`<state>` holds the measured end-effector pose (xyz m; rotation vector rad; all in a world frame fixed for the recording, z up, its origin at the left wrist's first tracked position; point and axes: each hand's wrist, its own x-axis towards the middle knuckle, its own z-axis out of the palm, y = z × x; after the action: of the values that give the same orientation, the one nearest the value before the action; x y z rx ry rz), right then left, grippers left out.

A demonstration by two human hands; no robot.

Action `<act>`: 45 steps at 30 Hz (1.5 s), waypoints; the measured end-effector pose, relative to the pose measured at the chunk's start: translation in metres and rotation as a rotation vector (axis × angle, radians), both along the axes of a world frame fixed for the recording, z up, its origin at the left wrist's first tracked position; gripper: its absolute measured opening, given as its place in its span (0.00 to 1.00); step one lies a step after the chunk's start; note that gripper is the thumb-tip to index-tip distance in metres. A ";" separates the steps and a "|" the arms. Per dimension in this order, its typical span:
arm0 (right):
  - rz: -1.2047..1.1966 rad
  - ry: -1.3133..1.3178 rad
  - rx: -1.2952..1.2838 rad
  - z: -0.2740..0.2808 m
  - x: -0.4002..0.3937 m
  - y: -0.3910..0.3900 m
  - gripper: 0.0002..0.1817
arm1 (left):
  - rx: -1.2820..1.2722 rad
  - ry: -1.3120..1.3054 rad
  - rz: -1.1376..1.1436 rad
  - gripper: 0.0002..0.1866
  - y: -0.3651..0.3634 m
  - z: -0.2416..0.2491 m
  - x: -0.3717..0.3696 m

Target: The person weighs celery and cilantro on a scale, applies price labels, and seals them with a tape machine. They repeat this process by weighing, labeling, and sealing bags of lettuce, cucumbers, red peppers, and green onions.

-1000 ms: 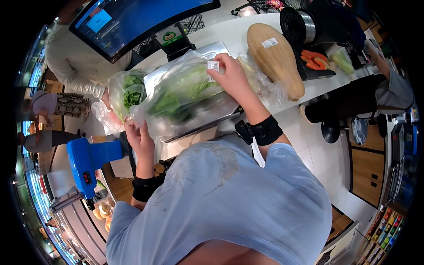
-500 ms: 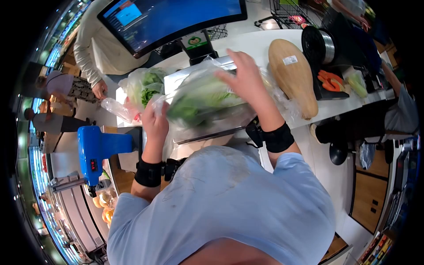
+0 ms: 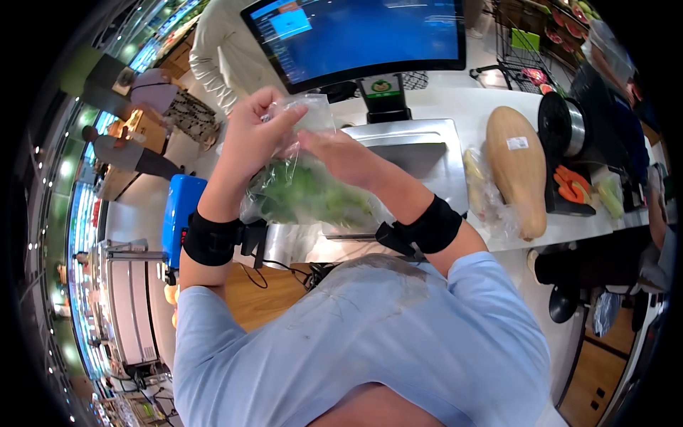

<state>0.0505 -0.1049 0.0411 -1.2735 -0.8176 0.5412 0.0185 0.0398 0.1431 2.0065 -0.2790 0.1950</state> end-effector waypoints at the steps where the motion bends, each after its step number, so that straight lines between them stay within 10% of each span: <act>1: -0.015 0.136 0.057 0.000 -0.005 0.009 0.25 | 0.105 0.004 0.006 0.17 0.004 0.005 -0.004; 6: 0.110 -0.018 0.177 0.002 -0.020 0.044 0.21 | 0.691 -0.138 -0.100 0.16 0.020 0.034 -0.023; 12: 0.403 -0.157 0.112 0.030 -0.041 0.085 0.16 | 0.756 -0.034 -0.102 0.20 0.036 0.050 -0.047; 14: 0.439 -0.228 0.021 0.032 -0.047 0.099 0.18 | 0.550 0.155 0.146 0.17 0.050 0.052 -0.059; 18: 0.178 0.153 0.093 0.041 -0.060 0.121 0.24 | 0.554 -0.339 0.527 0.26 0.105 0.030 -0.126; 23: 0.520 0.477 0.371 0.044 -0.069 0.171 0.33 | 0.661 -0.290 0.445 0.21 0.164 -0.022 -0.198; 28: 0.468 0.468 0.290 0.036 -0.082 0.209 0.29 | -0.031 -0.414 0.653 0.06 0.191 -0.054 -0.226; 33: 0.271 0.030 0.267 0.013 -0.097 0.229 0.22 | -0.310 -0.142 0.747 0.06 0.191 -0.039 -0.228; 40: 0.303 0.065 0.053 0.030 -0.138 0.240 0.22 | 0.144 -0.304 0.738 0.10 0.191 -0.042 -0.237; 43: 0.500 -0.089 0.142 0.029 -0.139 0.235 0.21 | 0.536 -0.422 0.541 0.13 0.200 -0.030 -0.240; 45: 0.685 -0.487 -0.151 0.030 -0.140 0.226 0.20 | 0.325 -0.271 0.518 0.14 0.202 -0.031 -0.242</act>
<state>-0.0894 0.1216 0.0711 -1.2660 -1.6744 0.8593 -0.2237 0.2423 0.1120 2.3453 0.0536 0.7953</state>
